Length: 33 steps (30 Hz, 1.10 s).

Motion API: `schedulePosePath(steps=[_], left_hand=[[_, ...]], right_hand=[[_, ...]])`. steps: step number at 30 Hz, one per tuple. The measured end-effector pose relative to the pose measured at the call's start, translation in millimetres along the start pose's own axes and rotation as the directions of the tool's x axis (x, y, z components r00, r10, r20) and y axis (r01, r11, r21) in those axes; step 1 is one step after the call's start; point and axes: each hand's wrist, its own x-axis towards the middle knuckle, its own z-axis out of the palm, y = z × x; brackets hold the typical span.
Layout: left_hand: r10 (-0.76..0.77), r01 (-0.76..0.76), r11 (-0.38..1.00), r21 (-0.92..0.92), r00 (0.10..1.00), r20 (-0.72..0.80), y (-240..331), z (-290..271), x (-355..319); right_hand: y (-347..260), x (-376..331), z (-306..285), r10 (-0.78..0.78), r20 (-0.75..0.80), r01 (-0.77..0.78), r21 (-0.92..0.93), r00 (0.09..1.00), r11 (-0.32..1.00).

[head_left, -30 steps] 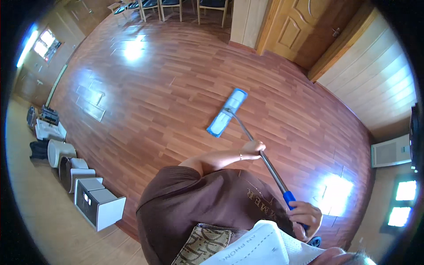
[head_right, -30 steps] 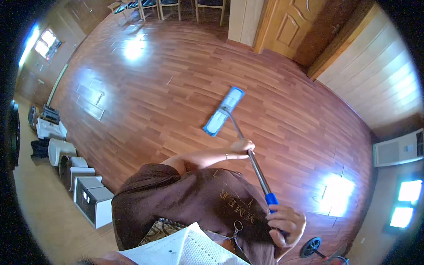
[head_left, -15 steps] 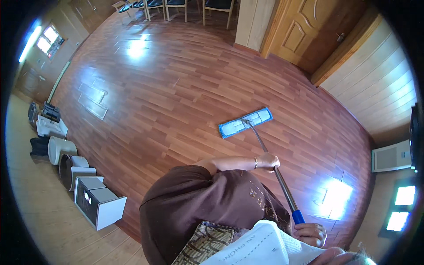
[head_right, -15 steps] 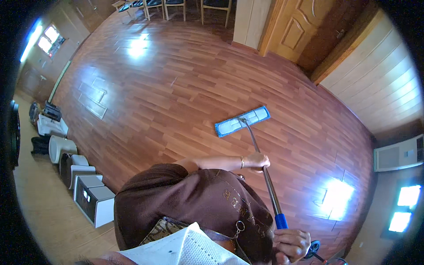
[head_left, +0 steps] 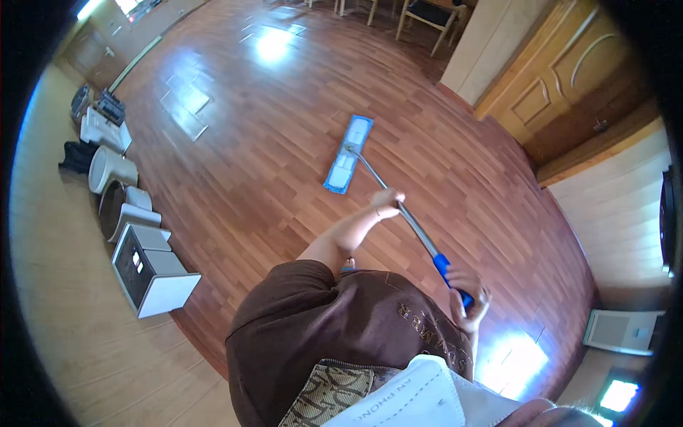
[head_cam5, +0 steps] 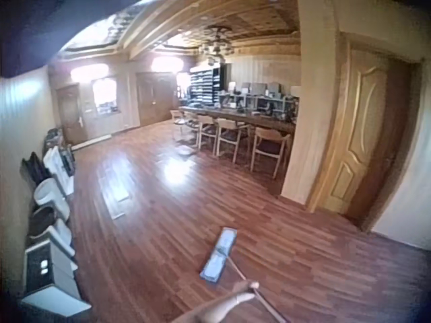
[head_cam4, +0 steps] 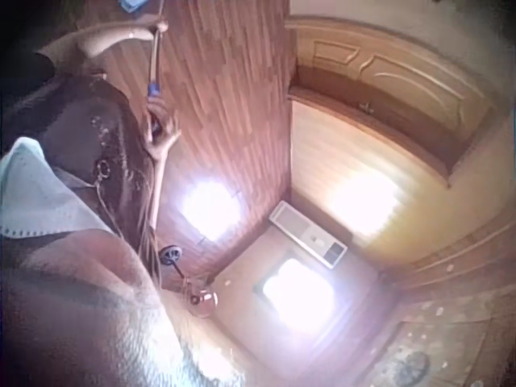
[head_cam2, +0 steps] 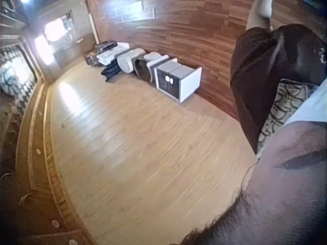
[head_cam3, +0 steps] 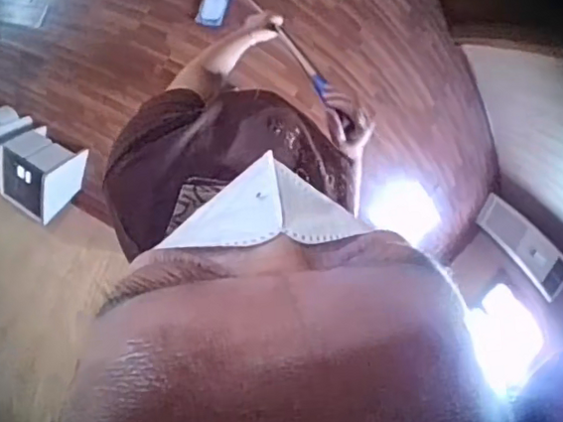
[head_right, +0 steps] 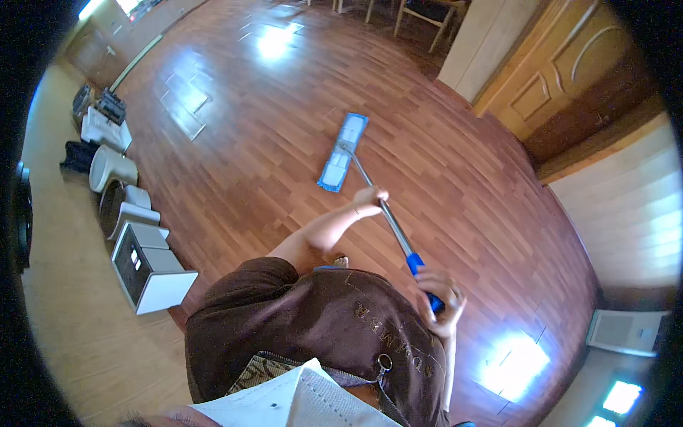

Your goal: The person cleans the wooden floor by wiping it across different areas of the room using a flat mop.

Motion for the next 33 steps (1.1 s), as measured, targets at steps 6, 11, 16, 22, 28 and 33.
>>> schedulePosePath(steps=[6, 11, 16, 22, 28, 33], left_hand=[[-0.175, 0.200, 0.974, 0.107, 0.964, -0.200, -88.6, -77.3, -50.7], [-0.412, 0.452, 0.884, 0.115, 0.872, -0.262, -133.4, -107.4, -120.1], [-0.641, 0.680, 0.721, 0.133, 0.727, -0.246, -152.8, -124.8, -200.3], [-0.674, 0.774, 0.627, 0.089, 0.596, -0.437, -143.7, -109.1, -283.0], [-0.655, 0.616, 0.693, -0.374, 0.321, -0.684, -101.3, -64.7, -338.1], [-0.641, 0.789, 0.592, -0.162, 0.340, -0.688, -29.6, -67.3, -336.6]], right_hand=[[27.2, 52.8, 77.2, -0.099, 0.279, 0.050, 0.180, 0.955, 0.983], [34.3, 64.0, 118.0, -0.127, 0.486, -0.047, 0.330, 0.865, 0.943], [28.5, 70.2, 138.9, -0.130, 0.681, -0.188, 0.372, 0.720, 0.909], [29.2, 78.2, 142.4, -0.244, 0.802, -0.203, 0.409, 0.545, 0.890], [29.5, 75.0, 139.4, -0.448, 0.750, -0.215, 0.600, 0.486, 0.771], [8.9, 73.9, 107.1, -0.453, 0.743, -0.202, 0.604, 0.492, 0.771]])
